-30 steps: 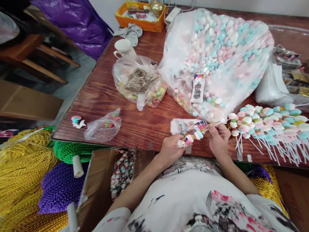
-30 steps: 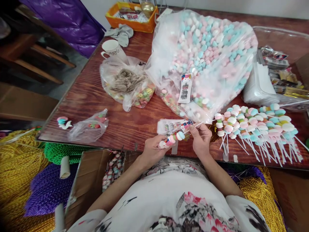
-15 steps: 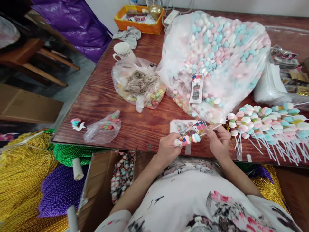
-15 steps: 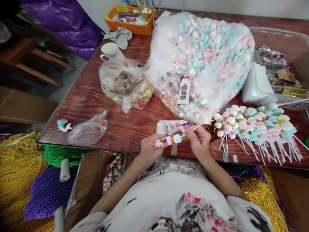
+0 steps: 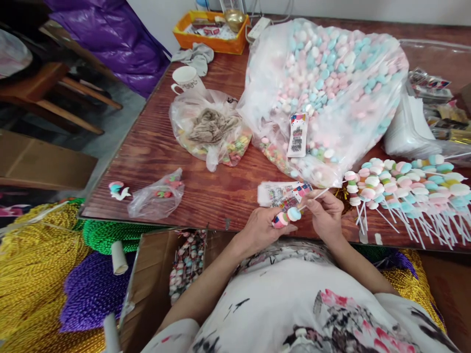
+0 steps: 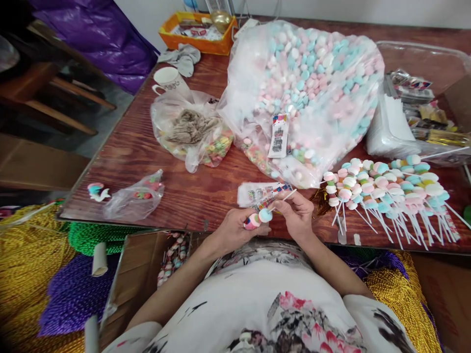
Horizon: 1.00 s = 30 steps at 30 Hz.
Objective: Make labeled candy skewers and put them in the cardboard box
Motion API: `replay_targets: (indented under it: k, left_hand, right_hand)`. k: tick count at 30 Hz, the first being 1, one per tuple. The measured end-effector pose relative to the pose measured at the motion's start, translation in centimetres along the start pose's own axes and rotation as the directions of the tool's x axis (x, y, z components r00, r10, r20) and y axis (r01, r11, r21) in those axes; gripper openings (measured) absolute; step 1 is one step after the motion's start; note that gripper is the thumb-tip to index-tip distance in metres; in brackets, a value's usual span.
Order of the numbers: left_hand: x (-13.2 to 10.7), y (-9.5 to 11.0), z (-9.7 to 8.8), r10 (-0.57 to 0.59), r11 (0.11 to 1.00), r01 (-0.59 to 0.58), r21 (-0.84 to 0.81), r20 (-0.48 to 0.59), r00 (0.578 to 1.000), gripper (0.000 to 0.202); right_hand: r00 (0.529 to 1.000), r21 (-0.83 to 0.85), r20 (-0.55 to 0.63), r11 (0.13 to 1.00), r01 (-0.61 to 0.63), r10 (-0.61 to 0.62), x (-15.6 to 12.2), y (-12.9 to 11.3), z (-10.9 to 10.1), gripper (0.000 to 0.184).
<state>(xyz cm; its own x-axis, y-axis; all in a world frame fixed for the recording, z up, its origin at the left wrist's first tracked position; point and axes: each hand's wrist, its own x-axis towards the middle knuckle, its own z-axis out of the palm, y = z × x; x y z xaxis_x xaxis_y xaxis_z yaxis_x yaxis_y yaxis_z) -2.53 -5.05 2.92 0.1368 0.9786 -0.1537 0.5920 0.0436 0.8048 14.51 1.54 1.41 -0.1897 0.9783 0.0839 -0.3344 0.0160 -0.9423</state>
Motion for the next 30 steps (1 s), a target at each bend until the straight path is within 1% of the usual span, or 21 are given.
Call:
replay_targets:
  k: [2, 4, 7, 8, 10, 11, 12, 13, 15, 16, 17, 18, 20, 22, 23, 25, 26, 28, 29, 30]
  left_hand:
    - [0.2, 0.1, 0.2, 0.003, 1.000, -0.003, -0.024, -0.003, 1.000, 0.031]
    - [0.2, 0.4, 0.1, 0.001, 0.999, -0.001, -0.036, -0.003, 1.000, 0.030]
    - [0.1, 1.1, -0.6, -0.013, 0.999, 0.013, -0.046, 0.001, 1.000, 0.031]
    - [0.1, 1.3, -1.1, -0.016, 0.998, 0.016, -0.057, 0.008, 1.000, 0.036]
    - [0.2, 1.6, -2.1, -0.017, 0.995, 0.022, -0.102, 0.046, 0.999, 0.056]
    - [0.3, 1.6, -2.6, -0.015, 0.991, 0.026, -0.133, 0.080, 0.997, 0.065]
    - [0.4, 1.6, -2.9, -0.011, 0.984, 0.033, -0.174, 0.130, 0.991, 0.067]
    - [0.5, 1.5, -3.1, -0.005, 0.973, 0.050, -0.225, 0.195, 0.981, 0.062]
    - [0.8, 1.3, -3.0, 0.013, 0.928, 0.115, -0.354, 0.340, 0.940, 0.041]
    - [0.9, 1.2, -2.7, 0.026, 0.893, 0.159, -0.420, 0.402, 0.915, 0.037]
    - [1.0, 1.1, -2.3, 0.033, 0.853, 0.208, -0.478, 0.448, 0.894, 0.036]
    - [1.0, 1.0, -1.8, 0.031, 0.814, 0.254, -0.523, 0.475, 0.879, 0.038]
    - [0.8, 0.9, -1.0, 0.007, 0.759, 0.312, -0.572, 0.486, 0.874, 0.041]
    - [0.6, 0.9, -0.4, -0.014, 0.745, 0.314, -0.589, 0.457, 0.890, 0.041]
    - [0.5, 0.9, -0.2, -0.012, 0.750, 0.291, -0.593, 0.428, 0.903, 0.040]
    - [0.4, 0.9, 0.0, 0.016, 0.777, 0.213, -0.593, 0.357, 0.934, 0.037]
    - [0.3, 0.9, 0.0, 0.030, 0.796, 0.168, -0.581, 0.316, 0.948, 0.036]
    - [0.1, 0.8, 0.0, 0.027, 0.860, 0.073, -0.505, 0.189, 0.982, 0.035]
    - [-0.1, 0.8, -0.1, 0.014, 0.906, 0.024, -0.422, 0.088, 0.996, 0.038]
    - [-0.4, 0.8, -0.2, 0.011, 0.951, -0.022, -0.307, -0.039, 0.999, 0.042]
  right_hand:
    - [0.998, -0.020, 0.057, 1.000, 0.018, -0.017, -0.2, 0.1, 0.1, 0.006]
    - [0.997, -0.037, 0.079, 0.999, 0.025, -0.022, -0.2, 0.1, 0.2, 0.006]
    - [0.999, -0.037, 0.033, 0.999, 0.010, -0.009, 0.0, 0.2, 0.0, 0.006]
    - [1.000, -0.032, 0.004, 0.999, 0.007, -0.007, 0.1, 0.1, -0.1, 0.007]
    - [0.999, -0.022, -0.042, 1.000, 0.014, -0.015, 0.4, -0.1, -0.4, 0.008]
    - [0.998, -0.015, -0.054, 1.000, 0.026, -0.027, 0.5, -0.3, -0.4, 0.008]
    - [0.997, -0.005, -0.057, 0.999, 0.042, -0.042, 0.6, -0.5, -0.4, 0.008]
    - [0.997, 0.012, -0.052, 0.998, 0.058, -0.058, 0.7, -0.7, -0.4, 0.008]
    - [0.996, 0.055, -0.033, 0.995, 0.087, -0.085, 0.8, -1.3, -0.1, 0.007]
    - [0.995, 0.070, -0.022, 0.993, 0.096, -0.094, 0.9, -1.5, 0.0, 0.007]
    - [0.995, 0.076, -0.009, 0.992, 0.099, -0.099, 0.9, -1.7, 0.0, 0.007]
    - [0.995, 0.069, 0.006, 0.993, 0.097, -0.098, 1.0, -1.9, 0.0, 0.008]
    - [0.996, 0.033, 0.045, 0.996, 0.078, -0.079, 1.0, -2.1, -0.1, 0.011]
    - [0.994, 0.001, 0.093, 0.999, 0.055, -0.055, 0.8, -2.2, -0.2, 0.012]
    - [0.992, -0.011, 0.116, 0.999, 0.044, -0.043, 0.7, -2.2, -0.3, 0.013]
    - [0.990, -0.034, 0.136, 0.999, 0.036, -0.031, 0.3, -2.3, -0.3, 0.015]
    - [0.991, -0.048, 0.127, 0.998, 0.039, -0.033, 0.1, -2.3, -0.3, 0.014]
    - [0.996, -0.066, 0.069, 0.996, 0.054, -0.050, -0.1, -2.3, -0.2, 0.012]
    - [0.998, -0.064, 0.025, 0.996, 0.065, -0.063, -0.2, -2.2, -0.2, 0.011]
    - [0.997, -0.056, -0.021, 0.995, 0.078, -0.079, -0.2, -2.2, -0.2, 0.011]
